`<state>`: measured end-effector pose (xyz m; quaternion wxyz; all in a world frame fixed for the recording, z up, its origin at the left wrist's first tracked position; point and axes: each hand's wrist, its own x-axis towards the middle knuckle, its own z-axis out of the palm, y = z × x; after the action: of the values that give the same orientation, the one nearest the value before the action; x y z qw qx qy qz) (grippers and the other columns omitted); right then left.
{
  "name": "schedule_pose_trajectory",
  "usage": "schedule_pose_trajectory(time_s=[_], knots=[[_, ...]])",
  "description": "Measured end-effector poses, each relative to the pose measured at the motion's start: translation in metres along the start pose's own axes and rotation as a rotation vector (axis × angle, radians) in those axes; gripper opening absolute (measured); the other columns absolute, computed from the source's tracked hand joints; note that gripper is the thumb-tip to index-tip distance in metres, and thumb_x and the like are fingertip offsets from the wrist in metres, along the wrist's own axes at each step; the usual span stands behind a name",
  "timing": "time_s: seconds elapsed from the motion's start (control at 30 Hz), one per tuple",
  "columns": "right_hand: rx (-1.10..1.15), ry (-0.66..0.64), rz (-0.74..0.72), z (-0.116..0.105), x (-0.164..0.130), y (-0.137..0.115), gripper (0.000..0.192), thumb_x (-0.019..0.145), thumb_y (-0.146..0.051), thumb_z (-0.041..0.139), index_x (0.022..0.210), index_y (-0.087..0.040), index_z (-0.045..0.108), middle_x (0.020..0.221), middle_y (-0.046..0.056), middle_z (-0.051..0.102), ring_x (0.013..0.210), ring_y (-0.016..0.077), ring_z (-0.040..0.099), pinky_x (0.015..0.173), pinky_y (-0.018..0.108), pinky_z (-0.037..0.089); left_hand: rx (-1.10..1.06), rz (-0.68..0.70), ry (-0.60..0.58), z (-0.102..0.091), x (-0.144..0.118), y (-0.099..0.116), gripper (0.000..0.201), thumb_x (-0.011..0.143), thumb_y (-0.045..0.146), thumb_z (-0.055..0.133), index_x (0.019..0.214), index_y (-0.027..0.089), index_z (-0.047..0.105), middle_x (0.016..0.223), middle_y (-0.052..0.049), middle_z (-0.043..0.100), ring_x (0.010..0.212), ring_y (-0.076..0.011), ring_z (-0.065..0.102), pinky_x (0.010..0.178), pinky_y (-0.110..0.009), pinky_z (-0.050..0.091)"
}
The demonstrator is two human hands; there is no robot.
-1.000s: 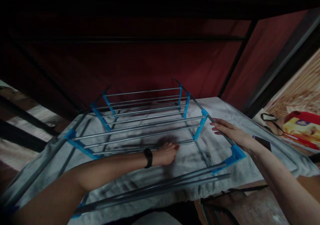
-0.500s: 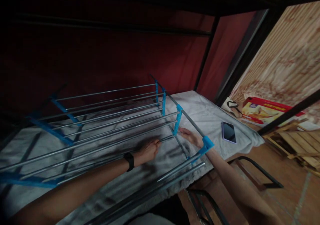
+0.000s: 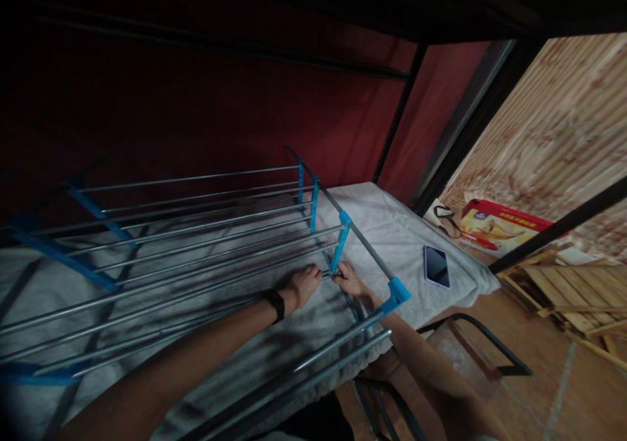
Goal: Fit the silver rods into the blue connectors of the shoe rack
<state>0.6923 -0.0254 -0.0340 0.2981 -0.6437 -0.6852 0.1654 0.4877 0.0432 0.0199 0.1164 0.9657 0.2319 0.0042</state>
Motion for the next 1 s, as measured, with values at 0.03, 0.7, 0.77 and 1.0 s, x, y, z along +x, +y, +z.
schedule_pose_trajectory(time_s=[0.03, 0.7, 0.77, 1.0], knots=[[0.041, 0.003, 0.015, 0.001, 0.000, 0.000, 0.030, 0.083, -0.022, 0.045, 0.111, -0.023, 0.054, 0.100, 0.002, 0.056, 0.092, 0.0195, 0.056, 0.084, 0.035, 0.052, -0.001, 0.001, 0.001, 0.001, 0.003, 0.002, 0.033, 0.082, 0.003, 0.049, 0.111, 0.013, 0.063, 0.118, -0.019, 0.063, 0.112, -0.0291, 0.057, 0.097, -0.042, 0.047], [0.132, 0.083, 0.078, 0.015, -0.001, 0.004, 0.025, 0.081, -0.029, 0.053, 0.105, -0.023, 0.056, 0.093, 0.002, 0.052, 0.088, 0.0221, 0.050, 0.085, 0.039, 0.048, -0.418, -0.116, 0.197, -0.034, 0.023, 0.004, 0.034, 0.096, 0.024, 0.046, 0.126, 0.021, 0.062, 0.115, -0.009, 0.072, 0.103, -0.0242, 0.067, 0.094, -0.036, 0.050], [0.154, 0.100, 0.079, 0.017, -0.001, 0.005, 0.028, 0.081, -0.029, 0.054, 0.108, -0.023, 0.055, 0.094, 0.003, 0.052, 0.089, 0.0222, 0.051, 0.085, 0.039, 0.047, -0.484, -0.113, 0.217, -0.040, 0.023, 0.006, 0.034, 0.096, 0.026, 0.048, 0.126, 0.022, 0.064, 0.114, -0.008, 0.073, 0.104, -0.0245, 0.067, 0.095, -0.036, 0.050], [0.191, 0.094, 0.088, 0.011, 0.001, 0.000, 0.028, 0.083, -0.034, 0.055, 0.109, -0.024, 0.059, 0.091, 0.001, 0.054, 0.085, 0.0207, 0.052, 0.082, 0.038, 0.049, -0.510, -0.145, 0.209, -0.043, 0.025, 0.008, 0.033, 0.095, 0.025, 0.050, 0.123, 0.021, 0.067, 0.114, -0.009, 0.073, 0.107, -0.0268, 0.066, 0.099, -0.040, 0.049]])
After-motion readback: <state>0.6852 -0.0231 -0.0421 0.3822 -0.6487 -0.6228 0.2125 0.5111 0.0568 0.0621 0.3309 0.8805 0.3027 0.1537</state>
